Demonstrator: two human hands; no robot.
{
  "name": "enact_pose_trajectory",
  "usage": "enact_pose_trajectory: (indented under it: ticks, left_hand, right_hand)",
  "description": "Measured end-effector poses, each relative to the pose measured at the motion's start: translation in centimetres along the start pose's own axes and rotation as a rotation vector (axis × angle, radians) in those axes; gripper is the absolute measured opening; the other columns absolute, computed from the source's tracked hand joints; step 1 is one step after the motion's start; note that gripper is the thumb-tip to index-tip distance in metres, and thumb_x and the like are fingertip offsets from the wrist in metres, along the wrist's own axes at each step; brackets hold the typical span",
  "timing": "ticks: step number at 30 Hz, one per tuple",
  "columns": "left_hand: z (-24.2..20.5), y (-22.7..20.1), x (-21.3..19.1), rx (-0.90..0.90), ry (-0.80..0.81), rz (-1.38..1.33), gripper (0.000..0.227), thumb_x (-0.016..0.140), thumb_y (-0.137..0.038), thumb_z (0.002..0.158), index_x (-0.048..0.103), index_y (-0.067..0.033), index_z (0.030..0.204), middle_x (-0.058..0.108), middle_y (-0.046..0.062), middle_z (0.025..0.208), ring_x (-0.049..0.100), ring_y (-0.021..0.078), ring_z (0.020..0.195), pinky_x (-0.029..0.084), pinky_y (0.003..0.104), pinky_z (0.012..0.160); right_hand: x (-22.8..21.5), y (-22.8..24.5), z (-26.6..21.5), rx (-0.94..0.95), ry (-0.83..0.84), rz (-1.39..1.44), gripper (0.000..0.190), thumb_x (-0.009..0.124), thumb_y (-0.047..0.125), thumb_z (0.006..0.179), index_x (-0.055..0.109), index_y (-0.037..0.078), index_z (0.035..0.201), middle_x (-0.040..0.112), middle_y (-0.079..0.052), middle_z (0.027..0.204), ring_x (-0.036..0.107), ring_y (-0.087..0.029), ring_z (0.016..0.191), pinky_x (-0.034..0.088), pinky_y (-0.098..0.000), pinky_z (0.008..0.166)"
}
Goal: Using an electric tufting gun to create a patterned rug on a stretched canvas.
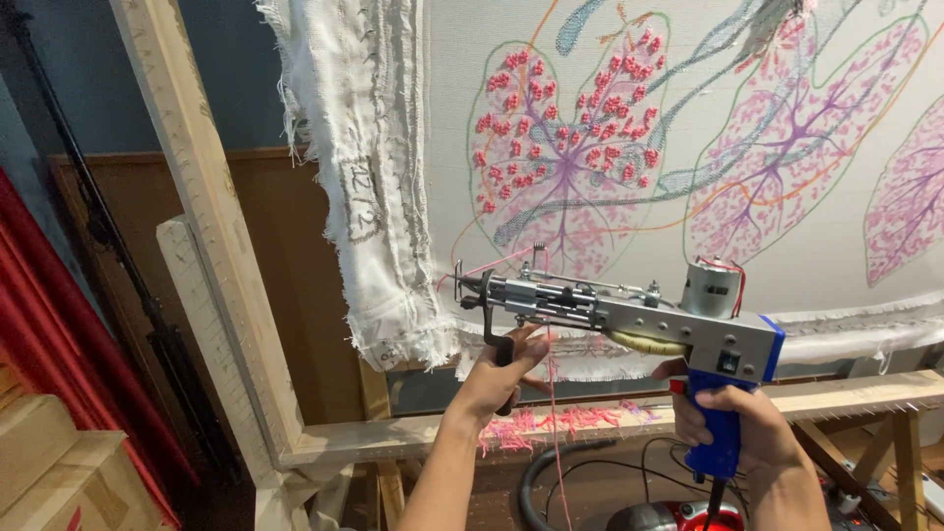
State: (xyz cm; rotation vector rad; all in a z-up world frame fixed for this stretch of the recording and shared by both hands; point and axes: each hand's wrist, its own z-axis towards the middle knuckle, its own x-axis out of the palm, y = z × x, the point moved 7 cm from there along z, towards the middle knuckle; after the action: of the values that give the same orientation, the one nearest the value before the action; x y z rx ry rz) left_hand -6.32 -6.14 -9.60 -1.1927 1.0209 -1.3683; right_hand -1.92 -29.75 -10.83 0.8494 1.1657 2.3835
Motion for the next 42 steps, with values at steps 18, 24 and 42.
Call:
enact_pose_trajectory:
  ticks: [18,24,42]
  left_hand:
    - [0.8,-0.7,-1.8,0.011,-0.085,0.314,0.012,0.063,-0.011,0.079,0.067,-0.0013,0.073,0.072,0.006,0.087,0.050,0.0088,0.049,0.047,0.021,0.045]
    - [0.6,-0.5,-1.4,-0.124,-0.043,0.503,0.009,0.058,-0.001,0.075,0.066,-0.0003,0.071,0.063,0.007,0.063,0.053,0.0109,0.048,0.039,0.023,0.043]
    - [1.1,-0.5,0.6,0.016,0.032,0.181,0.018,0.055,-0.009,0.088,0.068,-0.0073,0.100,0.071,0.007,0.087,0.058,0.0070,0.058,0.036,0.018,0.038]
  right_hand:
    - [-0.5,-1.3,1.7,-0.078,0.010,0.010,0.042,0.055,0.009,0.067,0.054,-0.020,0.098,0.048,-0.008,0.050,0.038,-0.012,0.033,0.033,-0.0251,0.035]
    - [-1.5,-1.5,1.5,-0.050,-0.011,0.017,0.043,0.057,0.009,0.066,0.054,-0.019,0.099,0.047,-0.008,0.050,0.040,-0.012,0.034,0.033,-0.0251,0.035]
    - [1.1,1.7,0.2,-0.193,0.082,0.035,0.048,0.056,0.004,0.067,0.049,-0.017,0.109,0.062,-0.022,0.083,0.045,-0.013,0.043,0.039,-0.0281,0.041]
